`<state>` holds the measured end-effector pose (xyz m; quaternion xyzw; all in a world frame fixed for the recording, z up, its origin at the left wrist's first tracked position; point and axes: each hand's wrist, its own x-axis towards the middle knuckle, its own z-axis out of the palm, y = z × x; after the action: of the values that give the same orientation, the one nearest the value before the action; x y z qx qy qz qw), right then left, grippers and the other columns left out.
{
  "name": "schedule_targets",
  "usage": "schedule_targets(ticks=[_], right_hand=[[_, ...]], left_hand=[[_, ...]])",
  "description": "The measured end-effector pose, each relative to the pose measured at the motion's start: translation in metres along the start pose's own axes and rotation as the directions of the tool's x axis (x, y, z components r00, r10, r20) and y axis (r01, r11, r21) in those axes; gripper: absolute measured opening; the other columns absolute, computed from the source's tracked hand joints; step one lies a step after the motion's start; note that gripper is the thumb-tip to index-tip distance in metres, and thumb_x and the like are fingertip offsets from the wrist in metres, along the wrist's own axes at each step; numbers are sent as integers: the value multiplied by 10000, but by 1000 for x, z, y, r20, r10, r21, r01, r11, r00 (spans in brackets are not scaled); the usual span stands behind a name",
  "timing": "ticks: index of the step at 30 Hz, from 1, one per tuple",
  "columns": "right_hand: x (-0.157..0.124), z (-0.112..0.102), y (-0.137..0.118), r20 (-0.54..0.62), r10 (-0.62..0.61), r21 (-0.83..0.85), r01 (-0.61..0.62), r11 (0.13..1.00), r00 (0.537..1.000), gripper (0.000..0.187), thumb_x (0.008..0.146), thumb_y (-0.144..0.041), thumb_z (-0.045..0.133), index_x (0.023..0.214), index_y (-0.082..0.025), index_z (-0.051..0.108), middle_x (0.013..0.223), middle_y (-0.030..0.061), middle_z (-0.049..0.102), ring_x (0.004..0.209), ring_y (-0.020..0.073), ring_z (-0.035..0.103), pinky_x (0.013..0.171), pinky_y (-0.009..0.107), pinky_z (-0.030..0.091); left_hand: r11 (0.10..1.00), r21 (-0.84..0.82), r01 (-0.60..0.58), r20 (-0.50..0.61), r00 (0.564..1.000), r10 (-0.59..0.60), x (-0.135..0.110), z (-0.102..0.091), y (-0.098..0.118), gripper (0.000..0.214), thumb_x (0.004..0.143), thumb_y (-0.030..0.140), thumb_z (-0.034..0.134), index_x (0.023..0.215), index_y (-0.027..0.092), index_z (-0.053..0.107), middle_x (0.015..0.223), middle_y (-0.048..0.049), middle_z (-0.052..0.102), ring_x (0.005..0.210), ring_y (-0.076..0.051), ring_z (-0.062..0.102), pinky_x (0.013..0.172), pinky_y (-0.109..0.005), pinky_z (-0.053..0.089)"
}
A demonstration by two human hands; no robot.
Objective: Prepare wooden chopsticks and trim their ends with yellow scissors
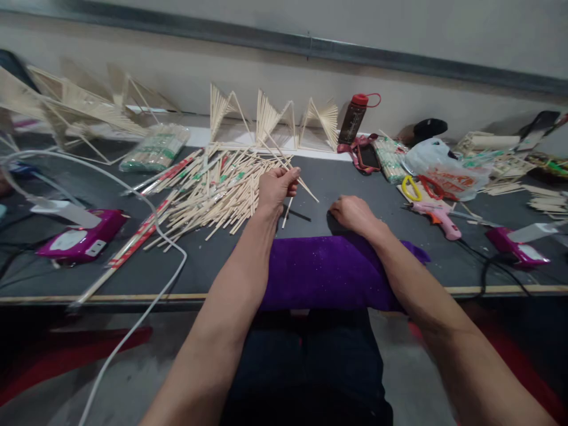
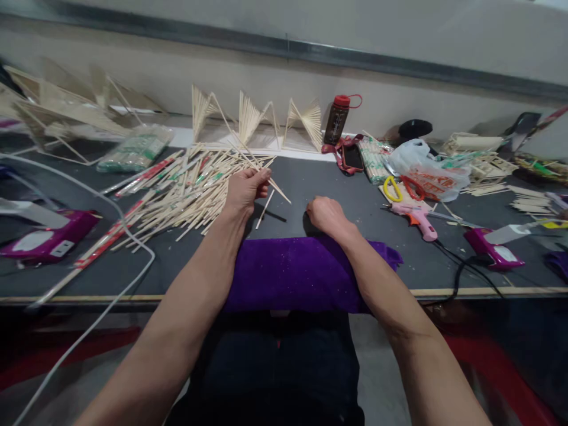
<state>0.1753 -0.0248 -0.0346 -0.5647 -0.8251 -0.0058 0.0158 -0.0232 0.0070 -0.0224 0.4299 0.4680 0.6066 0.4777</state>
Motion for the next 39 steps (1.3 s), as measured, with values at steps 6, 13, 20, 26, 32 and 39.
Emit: schedule_targets(ticks=[6,13,20,26,32,39], right_hand=[[-6,-8,-41,78,-76,-84,83,993,994,320,910,-292,384,1026,-161,652,1029,136,635,827,212,624,688,292,438],[6,-14,-5,70,-73,19,72,997,995,256,844,-209,451,981,-173,664,993,103,686,890,201,624,696,259,424],[4,-88,180,-249,499,-3,-516,856,830,214,776,-352,593,731,-160,677,758,124,674,759,230,625,683,338,447],[-22,-117,294,-451,573,8,-639,769,684,108,747,-274,585,703,-208,658,815,143,623,868,310,619,745,494,455],[35,-103,165,-382,284,478,-75,875,880,256,778,-412,587,980,-293,690,876,77,652,754,226,591,668,380,460],[64,-68,-11,-248,-272,736,363,572,930,222,780,-333,605,914,-172,678,779,15,601,642,111,530,581,254,407]], left_hand=[[999,38,-7,-6,1000,7,-1,2,4,235,626,311,703,646,118,571,524,30,549,406,-41,466,384,-152,399],[998,65,-21,-57,998,25,2,4,4,232,612,304,700,686,115,589,524,37,549,401,-45,468,381,-152,408],[995,102,-8,-1,1000,9,0,11,-1,257,598,326,731,676,111,613,556,21,561,424,-52,482,383,-152,420],[975,222,7,49,999,-18,-13,20,1,255,680,358,682,779,125,660,685,-28,630,537,-81,571,402,-143,433],[956,293,-21,184,982,-35,-17,21,-5,297,767,396,588,882,134,665,833,-72,676,621,-104,624,442,-167,471],[807,542,-234,280,956,89,-17,12,-9,273,819,333,533,674,145,667,665,-30,665,492,-82,554,508,-202,447]])
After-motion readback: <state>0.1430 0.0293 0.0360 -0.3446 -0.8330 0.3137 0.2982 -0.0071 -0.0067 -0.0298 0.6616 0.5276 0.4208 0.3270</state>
